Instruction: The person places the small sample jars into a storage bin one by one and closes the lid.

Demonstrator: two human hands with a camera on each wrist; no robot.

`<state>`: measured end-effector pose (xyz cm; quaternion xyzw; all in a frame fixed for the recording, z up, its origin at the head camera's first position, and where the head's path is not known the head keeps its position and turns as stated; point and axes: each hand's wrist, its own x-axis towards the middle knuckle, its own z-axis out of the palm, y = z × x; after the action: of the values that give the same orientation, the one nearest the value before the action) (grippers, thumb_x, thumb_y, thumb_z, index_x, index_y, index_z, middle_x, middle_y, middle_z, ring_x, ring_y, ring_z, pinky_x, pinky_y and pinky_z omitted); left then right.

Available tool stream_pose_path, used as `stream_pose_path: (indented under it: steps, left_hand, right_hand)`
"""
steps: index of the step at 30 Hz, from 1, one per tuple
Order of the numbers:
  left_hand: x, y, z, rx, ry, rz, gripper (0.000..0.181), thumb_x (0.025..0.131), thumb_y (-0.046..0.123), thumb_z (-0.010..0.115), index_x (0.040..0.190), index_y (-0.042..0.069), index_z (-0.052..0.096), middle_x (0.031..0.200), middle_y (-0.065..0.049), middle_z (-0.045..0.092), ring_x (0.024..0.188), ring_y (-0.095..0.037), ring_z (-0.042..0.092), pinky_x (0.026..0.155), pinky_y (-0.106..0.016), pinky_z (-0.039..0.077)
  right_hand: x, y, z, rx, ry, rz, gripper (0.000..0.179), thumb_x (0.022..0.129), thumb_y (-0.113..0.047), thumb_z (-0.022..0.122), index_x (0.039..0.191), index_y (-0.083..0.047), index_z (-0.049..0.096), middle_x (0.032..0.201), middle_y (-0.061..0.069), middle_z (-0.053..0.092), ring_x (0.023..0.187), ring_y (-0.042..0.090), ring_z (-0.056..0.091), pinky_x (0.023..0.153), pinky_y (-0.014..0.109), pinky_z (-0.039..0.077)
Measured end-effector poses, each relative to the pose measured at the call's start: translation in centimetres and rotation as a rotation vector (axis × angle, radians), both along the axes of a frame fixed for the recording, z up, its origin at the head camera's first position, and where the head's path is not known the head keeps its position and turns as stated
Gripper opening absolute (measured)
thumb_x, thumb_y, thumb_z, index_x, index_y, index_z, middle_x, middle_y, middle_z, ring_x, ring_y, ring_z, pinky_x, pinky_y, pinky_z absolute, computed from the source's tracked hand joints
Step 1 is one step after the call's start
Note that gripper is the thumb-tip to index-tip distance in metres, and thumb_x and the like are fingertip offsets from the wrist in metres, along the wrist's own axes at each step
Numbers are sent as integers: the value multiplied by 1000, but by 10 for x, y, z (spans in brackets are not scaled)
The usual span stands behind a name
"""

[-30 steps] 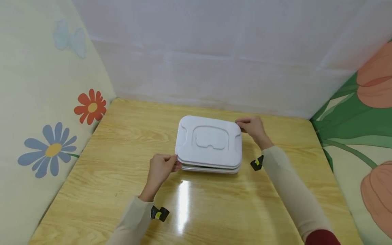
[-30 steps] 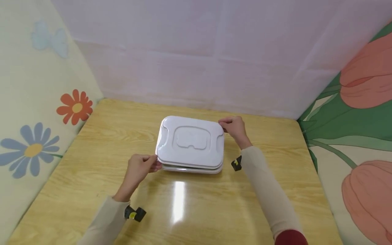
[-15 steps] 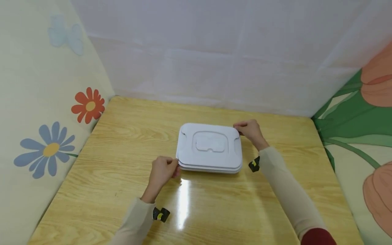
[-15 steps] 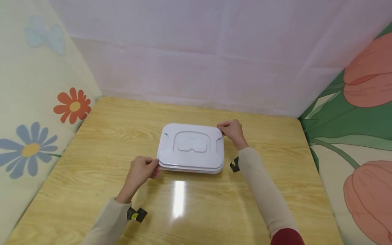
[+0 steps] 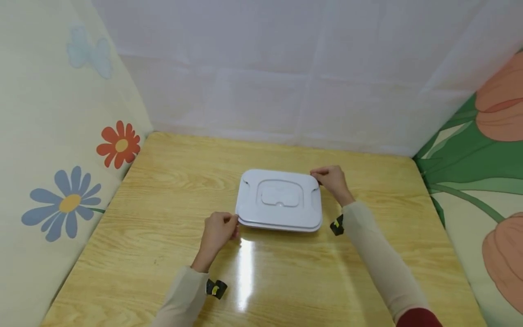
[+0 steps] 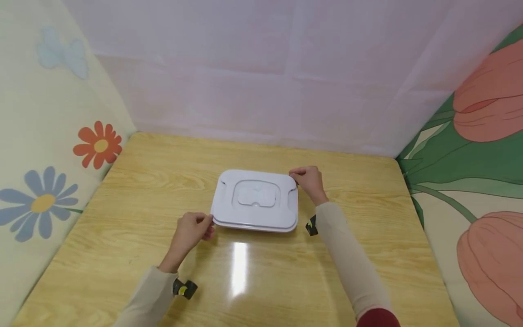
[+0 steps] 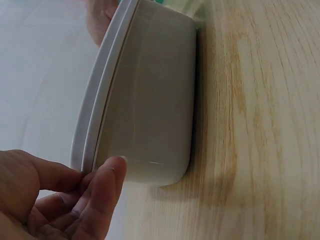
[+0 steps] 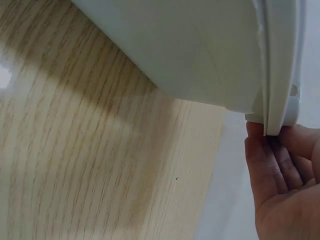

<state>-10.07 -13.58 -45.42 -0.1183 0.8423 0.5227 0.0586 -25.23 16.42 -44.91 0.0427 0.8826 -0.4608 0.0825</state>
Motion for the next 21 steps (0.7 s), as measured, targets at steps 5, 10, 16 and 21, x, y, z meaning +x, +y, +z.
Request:
stream_pose_path:
  steps: [5, 10, 16, 21]
  left_hand:
    - [-3, -2, 0, -22, 4, -2, 27, 92, 9, 55, 77, -8, 70, 66, -18, 68, 54, -23, 65, 50, -28, 56]
    - [-7, -6, 0, -32, -7, -11, 25, 91, 10, 56, 79, -8, 70, 64, -14, 67, 51, -17, 64, 50, -27, 56]
    - [-9, -6, -2, -113, -18, -35, 24, 88, 13, 57, 76, -2, 72, 61, -8, 67, 49, -13, 61, 46, -24, 52]
    - [-11, -9, 7, -317, -46, -103, 29, 89, 22, 56, 71, 6, 71, 55, -1, 59, 47, -12, 51, 41, -23, 38]
  right_hand:
    - [0, -3, -2, 52, 62, -2, 21, 89, -13, 66, 105, 0, 72, 105, 19, 70, 88, 21, 69, 72, 23, 57]
    - [-3, -6, -5, 51, 91, -13, 20, 89, -12, 66, 103, 0, 72, 103, 19, 70, 82, 17, 69, 68, 20, 56]
    - [-2, -2, -9, 84, 113, 17, 21, 91, -14, 64, 105, 0, 72, 104, 18, 70, 84, 19, 67, 70, 23, 55]
    - [-1, 3, -9, 134, 176, 27, 21, 92, -18, 63, 102, -2, 71, 98, 17, 71, 87, 28, 67, 76, 37, 55]
